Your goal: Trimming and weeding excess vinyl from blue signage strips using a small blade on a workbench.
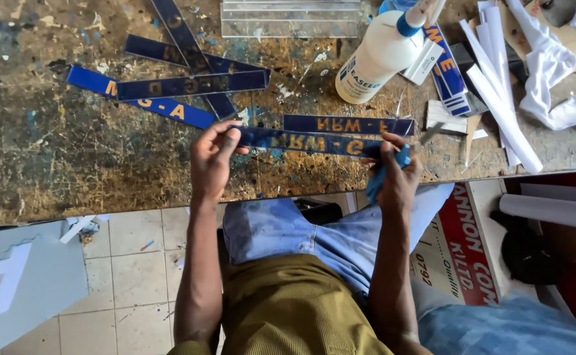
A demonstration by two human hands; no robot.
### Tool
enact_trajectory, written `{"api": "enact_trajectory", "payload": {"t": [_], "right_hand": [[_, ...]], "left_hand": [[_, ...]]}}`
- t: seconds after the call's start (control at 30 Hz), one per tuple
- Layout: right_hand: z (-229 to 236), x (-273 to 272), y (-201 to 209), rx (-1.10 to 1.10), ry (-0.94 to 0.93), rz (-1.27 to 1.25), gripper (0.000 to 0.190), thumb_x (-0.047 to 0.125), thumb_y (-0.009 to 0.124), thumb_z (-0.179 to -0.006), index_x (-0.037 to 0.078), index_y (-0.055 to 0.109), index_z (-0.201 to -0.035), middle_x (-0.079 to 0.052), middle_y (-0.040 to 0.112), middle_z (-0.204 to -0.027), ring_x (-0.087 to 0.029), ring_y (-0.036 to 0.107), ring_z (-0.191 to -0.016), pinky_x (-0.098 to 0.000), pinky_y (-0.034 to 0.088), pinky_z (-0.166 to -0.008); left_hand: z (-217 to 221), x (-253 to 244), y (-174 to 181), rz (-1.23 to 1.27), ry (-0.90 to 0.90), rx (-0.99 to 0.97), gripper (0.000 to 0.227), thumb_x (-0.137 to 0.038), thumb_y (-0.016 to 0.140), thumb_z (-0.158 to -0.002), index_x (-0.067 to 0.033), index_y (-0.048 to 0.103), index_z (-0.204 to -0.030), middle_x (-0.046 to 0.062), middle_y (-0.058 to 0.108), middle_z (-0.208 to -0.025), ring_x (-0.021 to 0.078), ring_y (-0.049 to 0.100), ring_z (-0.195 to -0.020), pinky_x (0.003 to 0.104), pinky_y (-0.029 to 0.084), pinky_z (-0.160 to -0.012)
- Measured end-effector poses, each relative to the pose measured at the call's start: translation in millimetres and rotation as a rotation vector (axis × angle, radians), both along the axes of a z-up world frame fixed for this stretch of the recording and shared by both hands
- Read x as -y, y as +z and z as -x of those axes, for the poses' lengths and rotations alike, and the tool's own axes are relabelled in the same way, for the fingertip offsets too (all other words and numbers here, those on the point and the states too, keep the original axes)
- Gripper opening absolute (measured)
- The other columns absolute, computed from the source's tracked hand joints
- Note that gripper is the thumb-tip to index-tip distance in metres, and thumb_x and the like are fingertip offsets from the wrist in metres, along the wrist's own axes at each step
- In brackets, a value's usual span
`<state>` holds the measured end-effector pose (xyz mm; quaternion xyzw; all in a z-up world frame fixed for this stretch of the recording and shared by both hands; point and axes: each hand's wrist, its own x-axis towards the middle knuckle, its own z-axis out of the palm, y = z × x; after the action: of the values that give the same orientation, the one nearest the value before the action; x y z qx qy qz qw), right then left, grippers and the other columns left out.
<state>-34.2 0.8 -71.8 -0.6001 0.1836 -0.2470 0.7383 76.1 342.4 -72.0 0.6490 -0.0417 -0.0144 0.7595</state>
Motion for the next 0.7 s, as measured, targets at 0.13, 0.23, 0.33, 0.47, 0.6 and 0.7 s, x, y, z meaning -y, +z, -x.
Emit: {"api": "enact_trajectory", "payload": {"t": [0.13, 0.23, 0.33, 0.47, 0.6, 0.7], "right_hand": [[-8.9, -1.8, -15.7, -0.038, 0.080, -0.007, 0.026, 0.013, 0.076, -0.113, -0.004, 0.072, -0.132, -0.028, 0.082, -0.098, -0.031, 0.086, -0.080, -0.0272, 0.063, -0.055], [-12.2, -9.4, -7.4, -0.070, 0.114, 0.020, 0.028, 0.011, 0.077, -0.111, -0.006, 0.073, -0.133, -0.029, 0.082, -0.100, -0.033, 0.087, -0.083, -0.0271, 0.063, -0.055], [-15.9, -12.2, -1.2, -0.092, 0.151, 0.044, 0.028, 0.010, 0.078, -0.111, -0.006, 0.073, -0.132, -0.031, 0.082, -0.102, -0.035, 0.087, -0.086, -0.0285, 0.065, -0.056], [-16.7, -16.3, 6.9, -0.118, 0.169, 0.051, 0.029, 0.009, 0.077, -0.110, -0.010, 0.072, -0.131, -0.031, 0.081, -0.100, -0.036, 0.087, -0.087, -0.0285, 0.064, -0.055], [-17.2, -14.2, 0.2, -0.139, 0.181, 0.026, 0.026, 0.009, 0.076, -0.111, -0.010, 0.074, -0.129, -0.030, 0.081, -0.098, -0.036, 0.087, -0.086, -0.0283, 0.063, -0.054], [-17.3, -16.2, 4.5, -0.131, 0.185, -0.028, 0.025, 0.008, 0.074, -0.111, -0.011, 0.073, -0.127, -0.027, 0.080, -0.094, -0.038, 0.087, -0.084, -0.0286, 0.063, -0.053]], "left_hand": [[2.6, -20.9, -0.5, -0.013, 0.066, -0.001, 0.028, -0.014, 0.073, -0.115, 0.0059, 0.077, -0.134, 0.026, 0.077, -0.105, 0.0272, 0.081, -0.090, 0.035, 0.074, -0.084], [3.9, -29.3, 3.7, -0.015, 0.092, -0.015, 0.025, -0.013, 0.074, -0.115, 0.0053, 0.078, -0.131, 0.025, 0.077, -0.105, 0.0261, 0.081, -0.088, 0.034, 0.075, -0.082], [2.7, -35.5, 2.4, -0.069, 0.099, -0.013, 0.023, -0.013, 0.072, -0.116, 0.0037, 0.079, -0.131, 0.024, 0.077, -0.105, 0.0245, 0.080, -0.087, 0.033, 0.074, -0.083], [1.2, -40.9, -2.5, -0.117, 0.119, -0.045, 0.022, -0.016, 0.072, -0.117, 0.0010, 0.081, -0.129, 0.021, 0.078, -0.103, 0.0206, 0.078, -0.085, 0.030, 0.073, -0.080], [4.0, -40.5, 1.0, -0.139, 0.153, -0.101, 0.021, -0.019, 0.075, -0.117, -0.0022, 0.083, -0.125, 0.015, 0.077, -0.097, 0.0138, 0.074, -0.080, 0.022, 0.066, -0.072], [3.6, -42.4, -1.0, -0.181, 0.168, -0.134, 0.020, -0.023, 0.075, -0.117, -0.0072, 0.084, -0.124, 0.010, 0.077, -0.096, 0.0099, 0.070, -0.076, 0.019, 0.062, -0.069]]}}
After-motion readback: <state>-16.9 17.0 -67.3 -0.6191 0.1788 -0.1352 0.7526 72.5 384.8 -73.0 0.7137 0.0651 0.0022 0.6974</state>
